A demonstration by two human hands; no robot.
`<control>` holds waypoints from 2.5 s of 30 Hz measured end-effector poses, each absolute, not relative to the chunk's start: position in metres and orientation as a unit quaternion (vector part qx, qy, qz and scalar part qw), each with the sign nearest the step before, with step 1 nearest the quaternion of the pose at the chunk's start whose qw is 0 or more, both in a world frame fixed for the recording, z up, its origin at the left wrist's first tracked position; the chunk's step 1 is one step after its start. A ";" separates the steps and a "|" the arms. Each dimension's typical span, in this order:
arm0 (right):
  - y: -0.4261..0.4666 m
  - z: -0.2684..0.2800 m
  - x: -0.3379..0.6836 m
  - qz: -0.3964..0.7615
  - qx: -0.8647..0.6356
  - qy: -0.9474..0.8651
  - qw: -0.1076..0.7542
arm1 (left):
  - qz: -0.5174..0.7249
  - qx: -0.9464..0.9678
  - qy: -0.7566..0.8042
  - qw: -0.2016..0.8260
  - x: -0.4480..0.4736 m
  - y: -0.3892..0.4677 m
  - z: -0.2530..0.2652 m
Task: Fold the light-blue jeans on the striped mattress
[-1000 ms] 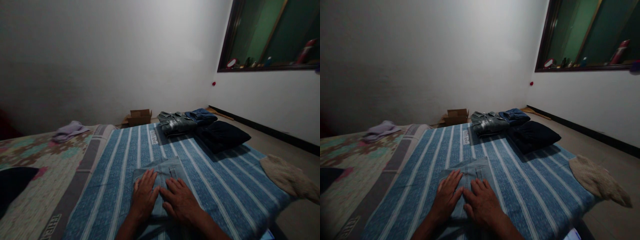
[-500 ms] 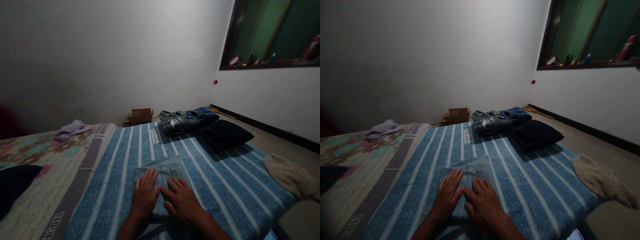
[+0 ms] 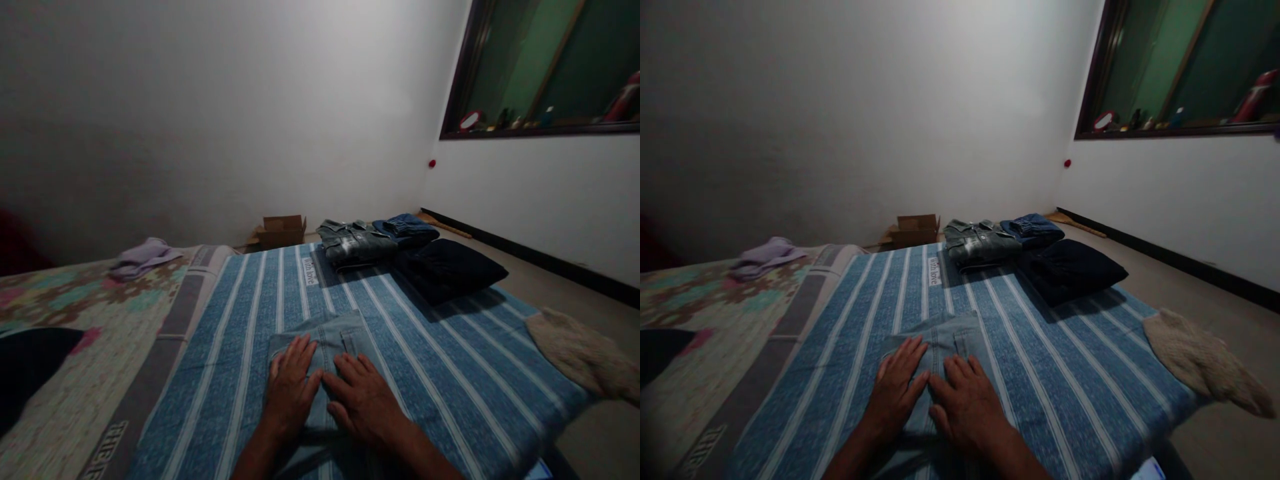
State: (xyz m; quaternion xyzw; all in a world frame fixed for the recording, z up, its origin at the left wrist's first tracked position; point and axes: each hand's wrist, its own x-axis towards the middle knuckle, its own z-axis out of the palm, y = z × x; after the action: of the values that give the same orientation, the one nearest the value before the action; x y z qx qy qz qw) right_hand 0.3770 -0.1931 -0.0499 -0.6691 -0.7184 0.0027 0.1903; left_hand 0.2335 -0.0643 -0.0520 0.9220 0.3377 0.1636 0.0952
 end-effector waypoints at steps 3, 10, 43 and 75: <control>-0.193 -0.049 0.377 -0.001 -0.667 -0.721 0.189 | 0.166 0.923 0.335 0.096 0.233 -0.063 -0.053; -0.196 -0.049 0.376 0.007 -0.669 -0.716 0.198 | 0.142 0.922 0.345 0.104 0.234 -0.067 -0.048; -0.189 -0.073 0.330 -0.199 -0.681 -0.687 0.159 | 0.269 0.720 0.582 0.267 0.216 -0.062 -0.037; -0.275 -0.078 0.488 0.307 -0.566 0.017 0.765 | 0.162 0.708 0.596 0.343 0.200 -0.036 -0.026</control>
State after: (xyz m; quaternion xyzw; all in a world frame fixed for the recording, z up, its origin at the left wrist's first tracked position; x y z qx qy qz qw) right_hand 0.4882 -0.2745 -0.0781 -0.5663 0.0169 0.3070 0.7647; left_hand 0.2001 -0.0363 -0.0263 0.7077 0.5962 0.1618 0.3429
